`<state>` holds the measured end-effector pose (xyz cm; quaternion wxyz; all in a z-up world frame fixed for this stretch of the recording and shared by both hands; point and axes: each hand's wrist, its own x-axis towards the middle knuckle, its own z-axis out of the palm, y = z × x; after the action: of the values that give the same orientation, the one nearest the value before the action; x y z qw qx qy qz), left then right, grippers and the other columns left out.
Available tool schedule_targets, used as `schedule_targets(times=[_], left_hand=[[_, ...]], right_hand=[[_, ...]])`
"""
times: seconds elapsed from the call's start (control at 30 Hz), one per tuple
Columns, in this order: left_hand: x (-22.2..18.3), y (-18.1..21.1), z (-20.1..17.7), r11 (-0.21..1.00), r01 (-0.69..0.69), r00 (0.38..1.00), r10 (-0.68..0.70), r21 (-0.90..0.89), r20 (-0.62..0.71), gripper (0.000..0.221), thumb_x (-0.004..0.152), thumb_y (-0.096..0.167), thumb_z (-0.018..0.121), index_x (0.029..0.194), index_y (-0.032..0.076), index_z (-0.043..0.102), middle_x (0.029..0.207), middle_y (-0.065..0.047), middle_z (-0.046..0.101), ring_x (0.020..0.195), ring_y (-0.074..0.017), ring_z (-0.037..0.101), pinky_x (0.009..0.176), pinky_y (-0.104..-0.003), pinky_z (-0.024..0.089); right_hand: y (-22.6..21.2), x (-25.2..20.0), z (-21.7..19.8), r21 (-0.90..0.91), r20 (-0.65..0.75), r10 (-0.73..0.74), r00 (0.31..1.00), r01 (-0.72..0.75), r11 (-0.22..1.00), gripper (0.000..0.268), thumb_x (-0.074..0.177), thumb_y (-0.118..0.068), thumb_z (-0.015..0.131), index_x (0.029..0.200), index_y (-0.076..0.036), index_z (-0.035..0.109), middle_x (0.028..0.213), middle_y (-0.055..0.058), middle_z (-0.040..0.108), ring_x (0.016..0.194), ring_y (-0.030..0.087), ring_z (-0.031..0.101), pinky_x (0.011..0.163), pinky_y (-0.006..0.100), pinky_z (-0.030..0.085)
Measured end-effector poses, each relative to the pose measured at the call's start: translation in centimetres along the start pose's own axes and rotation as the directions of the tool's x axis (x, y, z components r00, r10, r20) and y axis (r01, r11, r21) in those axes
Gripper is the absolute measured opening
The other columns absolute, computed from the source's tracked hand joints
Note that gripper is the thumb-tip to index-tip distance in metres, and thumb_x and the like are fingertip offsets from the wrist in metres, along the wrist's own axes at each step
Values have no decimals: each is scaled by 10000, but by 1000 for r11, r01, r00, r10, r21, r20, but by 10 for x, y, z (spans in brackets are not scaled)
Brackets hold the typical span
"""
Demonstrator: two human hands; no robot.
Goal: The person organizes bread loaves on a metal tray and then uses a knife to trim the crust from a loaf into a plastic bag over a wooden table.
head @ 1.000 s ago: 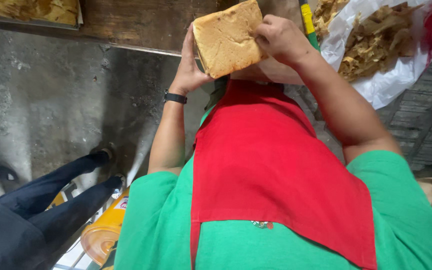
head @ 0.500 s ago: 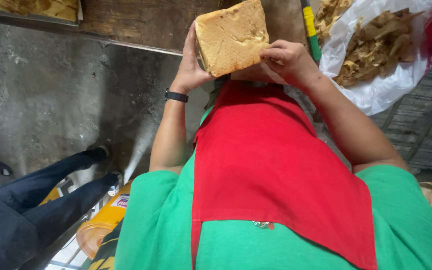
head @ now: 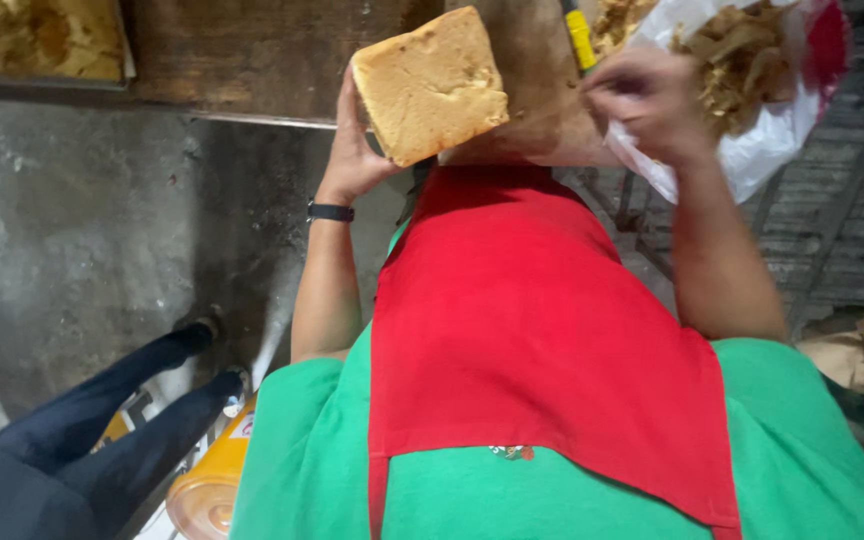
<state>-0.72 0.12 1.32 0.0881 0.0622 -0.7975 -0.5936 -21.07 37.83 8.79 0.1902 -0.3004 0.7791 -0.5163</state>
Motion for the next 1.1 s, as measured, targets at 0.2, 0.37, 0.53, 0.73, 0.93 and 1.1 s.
schedule_targets(times=[0.2, 0.37, 0.53, 0.73, 0.93, 1.1], left_hand=[[0, 5, -2, 997, 66, 998, -66, -34, 24, 1411, 727, 251, 1054, 1698, 138, 36, 1730, -124, 313, 1608, -276, 377, 1254, -461, 498], [2, 6, -4, 998, 57, 998, -57, -3, 30, 1408, 741, 262, 1054, 1705, 146, 34, 1740, -127, 303, 1614, -276, 382, 1246, -454, 512], [2, 3, 0, 999, 30, 999, -29, -37, 21, 1456, 677, 289, 1073, 1688, 144, 36, 1739, -130, 257, 1615, -280, 340, 1272, -463, 452], [3, -2, 4, 998, -8, 1000, 8, -69, -6, 1479, 646, 287, 1104, 1693, 121, 72, 1735, -122, 258, 1632, -278, 300, 1365, -451, 318], [6, -17, -8, 988, -1, 1000, -1, -157, -11, 1437, 624, 234, 1060, 1666, 92, 81, 1696, -120, 268, 1578, -267, 306, 1321, -429, 290], [-8, -27, -16, 570, 211, 968, -237, -794, 86, 1135, 717, 111, 944, 1641, -19, 297, 1599, -134, 476, 1514, -275, 444, 1299, -446, 353]], right_hand=[[23, -51, -112, -597, -153, 7, 988, -98, 796, 281, 899, 108, 701, 1147, 3, 780, 1050, 137, 767, 982, 217, 769, 903, 321, 625], [36, -58, -129, -767, -225, -33, 974, -156, 622, 341, 815, 125, 643, 1072, -41, 794, 951, 177, 743, 919, 299, 751, 870, 382, 610], [55, -51, -124, -810, -278, -288, 916, -62, 583, 250, 813, 113, 661, 1028, 9, 733, 1006, 200, 717, 1005, 385, 690, 798, 431, 566], [88, 6, 18, 223, 26, 229, 973, -229, 948, 575, 888, 101, 651, 1438, -34, 555, 1260, 110, 657, 1104, 206, 675, 931, 341, 583], [15, 45, 135, 545, 297, 71, 952, -230, 806, 779, 853, 117, 598, 1594, -60, 435, 1473, 74, 554, 1336, 189, 536, 1145, 329, 458], [-102, 54, 94, 94, 363, 211, 908, -261, 961, 750, 808, -27, 772, 1498, -111, 490, 1604, 105, 440, 1236, 229, 599, 1035, 359, 556]])
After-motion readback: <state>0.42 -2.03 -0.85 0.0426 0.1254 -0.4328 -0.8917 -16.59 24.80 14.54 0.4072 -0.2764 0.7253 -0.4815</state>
